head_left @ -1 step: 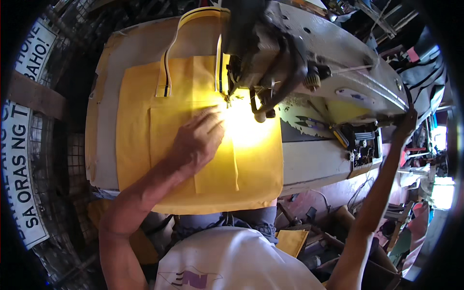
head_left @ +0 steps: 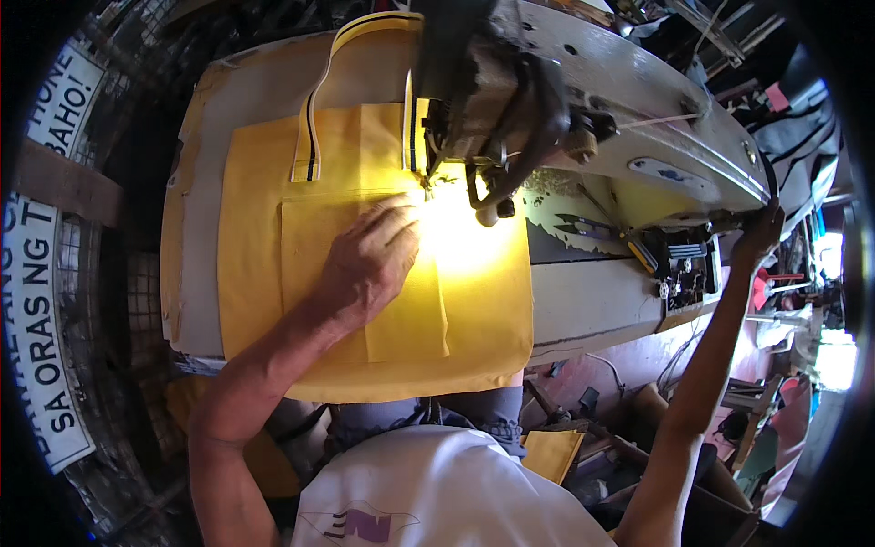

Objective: Sewing a yellow tote bag with black and white striped straps using an industrial sewing machine.

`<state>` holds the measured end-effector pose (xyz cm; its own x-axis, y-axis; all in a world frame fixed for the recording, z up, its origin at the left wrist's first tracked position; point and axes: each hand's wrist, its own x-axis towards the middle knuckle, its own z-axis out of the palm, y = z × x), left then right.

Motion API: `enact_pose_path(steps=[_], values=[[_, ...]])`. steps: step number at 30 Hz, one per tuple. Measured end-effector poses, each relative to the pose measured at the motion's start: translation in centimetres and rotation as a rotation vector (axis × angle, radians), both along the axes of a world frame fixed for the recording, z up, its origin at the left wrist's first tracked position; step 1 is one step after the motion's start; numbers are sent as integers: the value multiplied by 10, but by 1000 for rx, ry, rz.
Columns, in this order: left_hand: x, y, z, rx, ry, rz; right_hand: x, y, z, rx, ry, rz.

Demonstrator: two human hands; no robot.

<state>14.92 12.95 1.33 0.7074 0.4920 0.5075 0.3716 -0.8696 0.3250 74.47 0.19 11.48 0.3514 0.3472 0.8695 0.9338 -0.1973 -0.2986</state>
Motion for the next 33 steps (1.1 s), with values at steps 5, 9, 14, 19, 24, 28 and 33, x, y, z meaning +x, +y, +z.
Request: enact_pose_path(steps=[5, 9, 14, 19, 24, 28, 33], values=[[-9, 15, -1, 57, 43, 203, -3, -8, -17, 19, 401, 39], [-30, 43, -3, 86, 57, 302, -27, -15, 5, -228, 198, -298], [-52, 45, 16, 21, 38, 547, -191, -59, -36, -156, 163, 26], [-57, -51, 37, -190, -2, 179, -349, -83, -78, -517, 221, 588], [-31, -103, 20, -118, 78, 7, -396, -66, -77, -488, 230, 807], [-27, -107, 12, 43, 81, 19, -398, -43, -79, -466, 170, 912], [-26, -109, 19, 287, 44, 23, -385, 17, -89, -435, -27, 950]])
